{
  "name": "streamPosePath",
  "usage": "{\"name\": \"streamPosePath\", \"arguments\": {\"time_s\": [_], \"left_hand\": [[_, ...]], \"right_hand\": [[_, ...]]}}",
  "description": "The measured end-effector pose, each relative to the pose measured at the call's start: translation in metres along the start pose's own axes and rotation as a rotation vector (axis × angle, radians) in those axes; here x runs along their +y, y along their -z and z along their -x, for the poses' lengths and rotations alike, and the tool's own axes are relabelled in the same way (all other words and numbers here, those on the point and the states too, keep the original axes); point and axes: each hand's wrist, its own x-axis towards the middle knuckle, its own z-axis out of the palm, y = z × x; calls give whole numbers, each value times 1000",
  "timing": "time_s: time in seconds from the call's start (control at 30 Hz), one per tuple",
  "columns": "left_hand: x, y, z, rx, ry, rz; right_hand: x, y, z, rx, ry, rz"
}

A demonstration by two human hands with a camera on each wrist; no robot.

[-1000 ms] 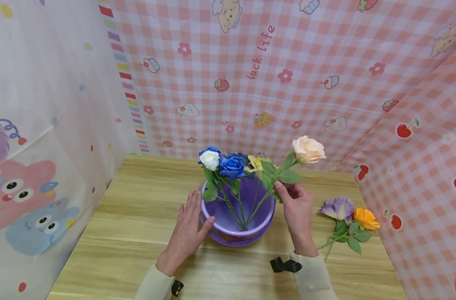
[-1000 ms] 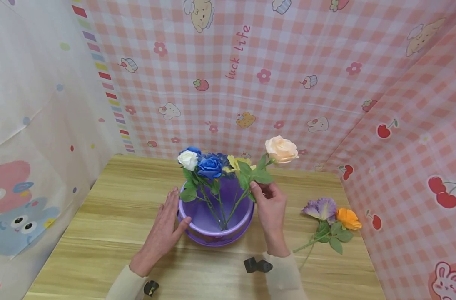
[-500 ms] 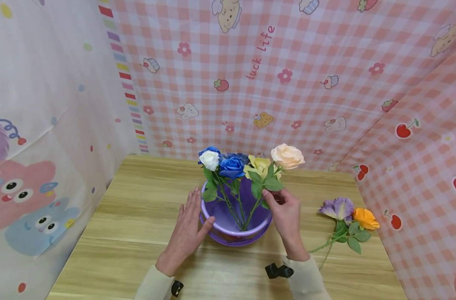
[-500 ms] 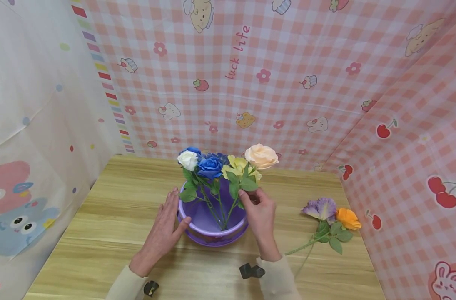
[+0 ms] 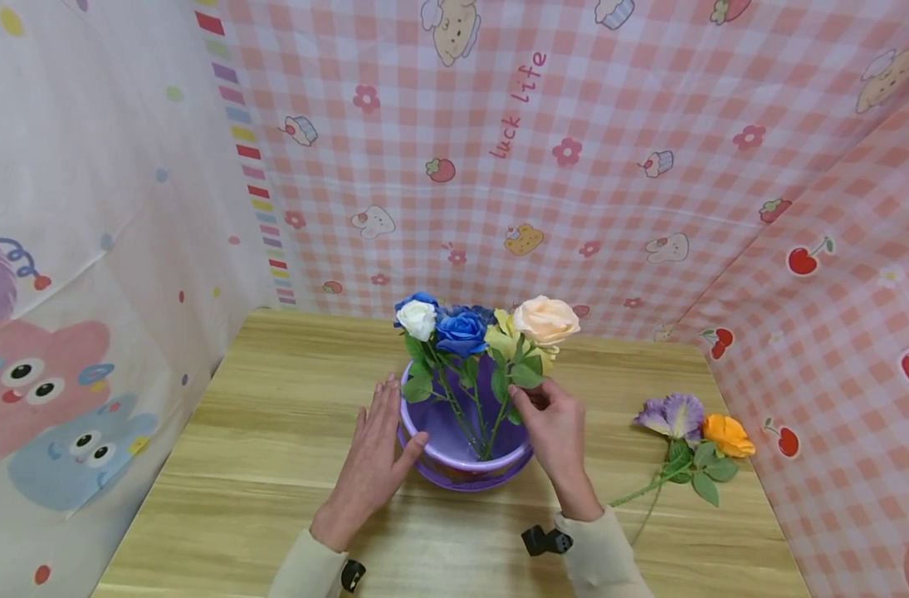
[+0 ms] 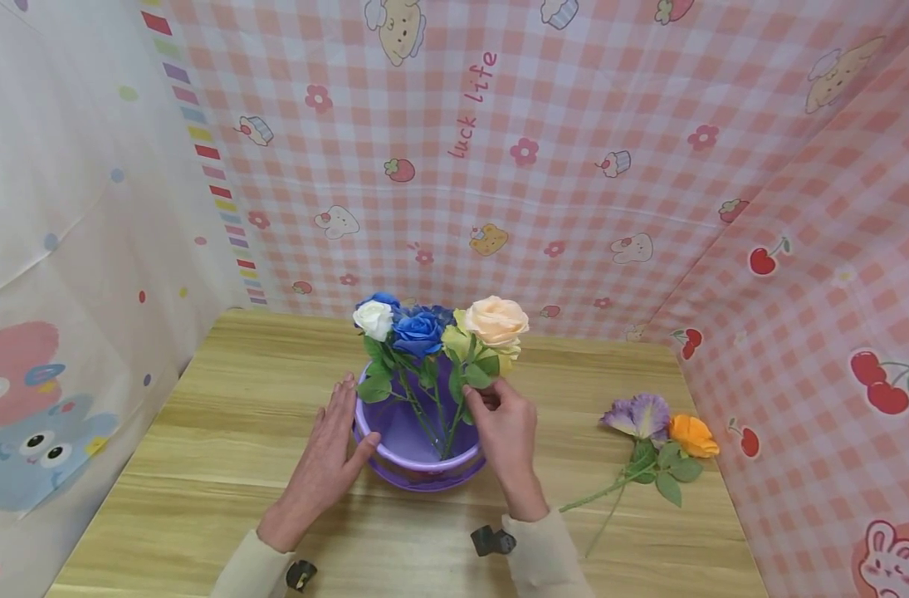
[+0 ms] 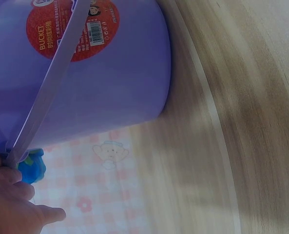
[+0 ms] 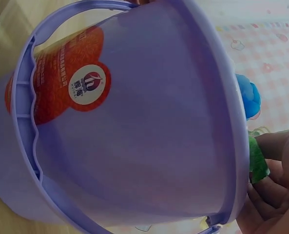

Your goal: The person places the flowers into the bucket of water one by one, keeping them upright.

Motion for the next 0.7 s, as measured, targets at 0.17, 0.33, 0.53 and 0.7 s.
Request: {"name": "streamPosePath", "arguments": {"time_s": [0.17,0.33,0.53,0.7], "left_hand": [[0,0,0,-1,2,2],[-1,0,0,1,1,5],[-1,-1,0,8,-6,1],[-2,-1,1,11,-6,5]], "right_hand": [[0,-2,0,-5,56,141],[0,-5,0,-4,92,216],[0,-7,0,-4,118,258],[3,-9,-1,-1,169,332]]}}
